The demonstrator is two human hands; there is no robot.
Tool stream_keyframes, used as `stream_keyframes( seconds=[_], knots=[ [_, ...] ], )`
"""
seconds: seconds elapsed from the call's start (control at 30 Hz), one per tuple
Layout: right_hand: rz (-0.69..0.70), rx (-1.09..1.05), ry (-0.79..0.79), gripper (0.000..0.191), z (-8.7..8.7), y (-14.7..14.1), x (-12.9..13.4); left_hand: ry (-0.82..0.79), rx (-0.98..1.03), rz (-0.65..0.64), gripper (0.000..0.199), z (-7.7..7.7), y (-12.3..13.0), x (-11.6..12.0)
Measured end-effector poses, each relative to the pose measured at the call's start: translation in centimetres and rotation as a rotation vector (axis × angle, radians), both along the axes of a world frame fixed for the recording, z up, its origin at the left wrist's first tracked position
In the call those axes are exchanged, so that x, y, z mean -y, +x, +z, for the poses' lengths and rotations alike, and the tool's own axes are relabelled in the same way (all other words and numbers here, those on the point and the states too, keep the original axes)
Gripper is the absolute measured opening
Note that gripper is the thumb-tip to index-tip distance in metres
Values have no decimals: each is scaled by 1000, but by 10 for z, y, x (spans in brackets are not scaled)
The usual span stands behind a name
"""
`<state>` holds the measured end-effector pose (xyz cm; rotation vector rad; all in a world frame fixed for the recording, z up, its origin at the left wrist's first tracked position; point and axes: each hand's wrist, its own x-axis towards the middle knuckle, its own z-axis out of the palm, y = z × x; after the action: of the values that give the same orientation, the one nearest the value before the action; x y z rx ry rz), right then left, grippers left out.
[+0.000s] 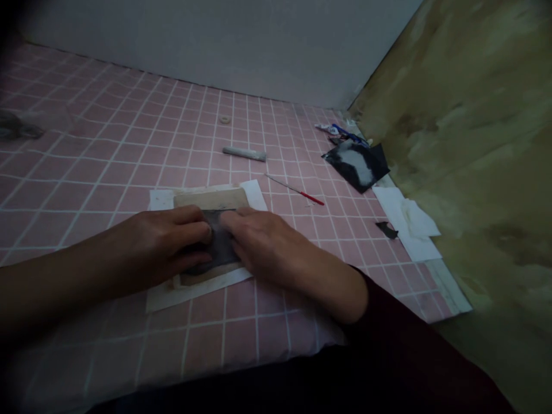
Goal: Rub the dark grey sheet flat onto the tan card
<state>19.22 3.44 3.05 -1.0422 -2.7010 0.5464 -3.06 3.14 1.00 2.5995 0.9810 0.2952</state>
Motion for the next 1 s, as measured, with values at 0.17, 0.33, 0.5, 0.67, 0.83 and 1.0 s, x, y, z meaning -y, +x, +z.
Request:
stream_keyframes(
  seconds=[0.17, 0.33, 0.5, 0.67, 0.83, 1.0],
  knots=[
    [-7, 21, -24, 11, -1, 2, 0, 15, -24, -3, 7, -1, 0, -1],
    [-28, 33, 13, 12, -1, 2, 1, 6, -25, -7, 6, 1, 1, -1],
    [-4, 23, -4, 11, -1, 2, 1, 14, 11, 1, 4, -2, 0, -1],
    [-41, 76, 2, 12, 1, 4, -1, -4, -2, -1, 7, -3, 0, -2],
    [-22, -22, -14, 9, -2, -5, -1, 13, 11, -5, 4, -4, -1, -2],
    [-116, 92, -13, 11, 2, 3, -2, 11, -14, 3, 7, -3, 0, -1]
  ],
)
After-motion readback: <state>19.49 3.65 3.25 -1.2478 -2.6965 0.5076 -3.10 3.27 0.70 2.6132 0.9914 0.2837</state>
